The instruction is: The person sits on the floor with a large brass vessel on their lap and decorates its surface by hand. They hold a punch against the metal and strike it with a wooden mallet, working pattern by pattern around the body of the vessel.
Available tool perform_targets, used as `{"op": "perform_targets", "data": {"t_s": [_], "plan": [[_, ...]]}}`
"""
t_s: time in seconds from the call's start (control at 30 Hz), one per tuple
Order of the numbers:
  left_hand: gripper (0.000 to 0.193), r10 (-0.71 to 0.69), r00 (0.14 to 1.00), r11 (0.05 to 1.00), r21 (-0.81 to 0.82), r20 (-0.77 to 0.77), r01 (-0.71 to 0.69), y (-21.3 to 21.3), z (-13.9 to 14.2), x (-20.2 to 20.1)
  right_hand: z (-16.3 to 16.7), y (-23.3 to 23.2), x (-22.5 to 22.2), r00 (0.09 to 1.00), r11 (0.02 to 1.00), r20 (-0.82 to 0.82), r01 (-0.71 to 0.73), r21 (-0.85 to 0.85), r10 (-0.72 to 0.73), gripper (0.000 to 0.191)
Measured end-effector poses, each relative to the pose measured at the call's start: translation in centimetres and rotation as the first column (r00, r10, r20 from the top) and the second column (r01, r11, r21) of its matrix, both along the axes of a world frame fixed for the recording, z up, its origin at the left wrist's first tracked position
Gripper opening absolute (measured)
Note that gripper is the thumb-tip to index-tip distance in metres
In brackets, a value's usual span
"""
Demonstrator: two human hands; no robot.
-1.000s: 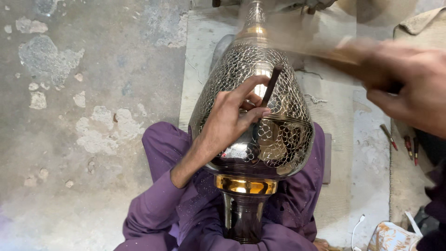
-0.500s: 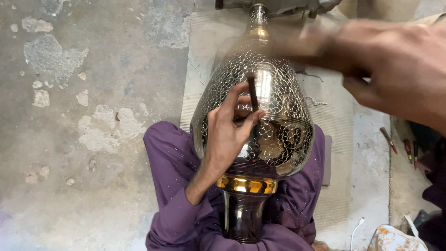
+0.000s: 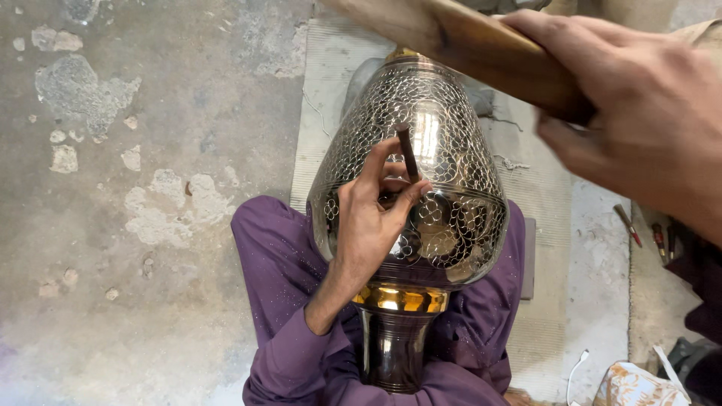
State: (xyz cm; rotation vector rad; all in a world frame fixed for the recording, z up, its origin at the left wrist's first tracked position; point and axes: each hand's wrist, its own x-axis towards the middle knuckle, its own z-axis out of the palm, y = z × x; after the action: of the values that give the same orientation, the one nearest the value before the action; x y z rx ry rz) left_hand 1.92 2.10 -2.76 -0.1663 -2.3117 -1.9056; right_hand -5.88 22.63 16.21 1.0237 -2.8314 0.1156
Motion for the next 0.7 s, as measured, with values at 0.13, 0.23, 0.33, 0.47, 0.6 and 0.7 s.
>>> {"op": "perform_targets", "data": {"t_s": [0.13, 0.23, 0.33, 0.47, 0.6, 0.7], "plan": [[0.049, -0.013, 1.000, 1.000, -0.027, 0.012, 0.013, -0.1, 0.0, -0.1, 1.4, 0.5, 0.6, 0.997, 1.000, 0.075, 0.015, 0.016, -0.016, 0.074], [0.051, -0.022, 0.998, 0.999, -0.033, -0.064, 0.019, -0.3, 0.0, 0.1, 1.4, 1.3, 0.6, 0.999, 0.998, 0.027, -0.034, -0.051, 0.035, 0.070], [0.049, -0.017, 0.996, 0.999, -0.034, -0.089, 0.014, -0.3, 0.1, 0.2, 0.2, 2.2, 0.2, 0.999, 0.998, 0.018, -0.048, 0.045, 0.047, 0.063], [0.048, -0.033, 0.999, 0.998, -0.053, -0.036, 0.031, -0.5, 0.1, 0.0, -1.2, 3.4, -0.7, 0.997, 0.964, 0.080, -0.020, 0.266, -0.002, 0.073], [0.048, -0.067, 0.997, 0.995, -0.075, -0.026, 0.065, -0.8, 0.2, -0.6, -1.5, 3.2, -0.3, 0.996, 0.989, 0.088, 0.010, 0.145, -0.023, 0.080], [0.050, -0.090, 0.996, 0.993, -0.080, -0.024, 0.088, -1.1, 0.2, -0.9, -0.8, 2.6, 0.4, 0.991, 0.985, 0.104, 0.064, 0.161, -0.081, 0.076]]}}
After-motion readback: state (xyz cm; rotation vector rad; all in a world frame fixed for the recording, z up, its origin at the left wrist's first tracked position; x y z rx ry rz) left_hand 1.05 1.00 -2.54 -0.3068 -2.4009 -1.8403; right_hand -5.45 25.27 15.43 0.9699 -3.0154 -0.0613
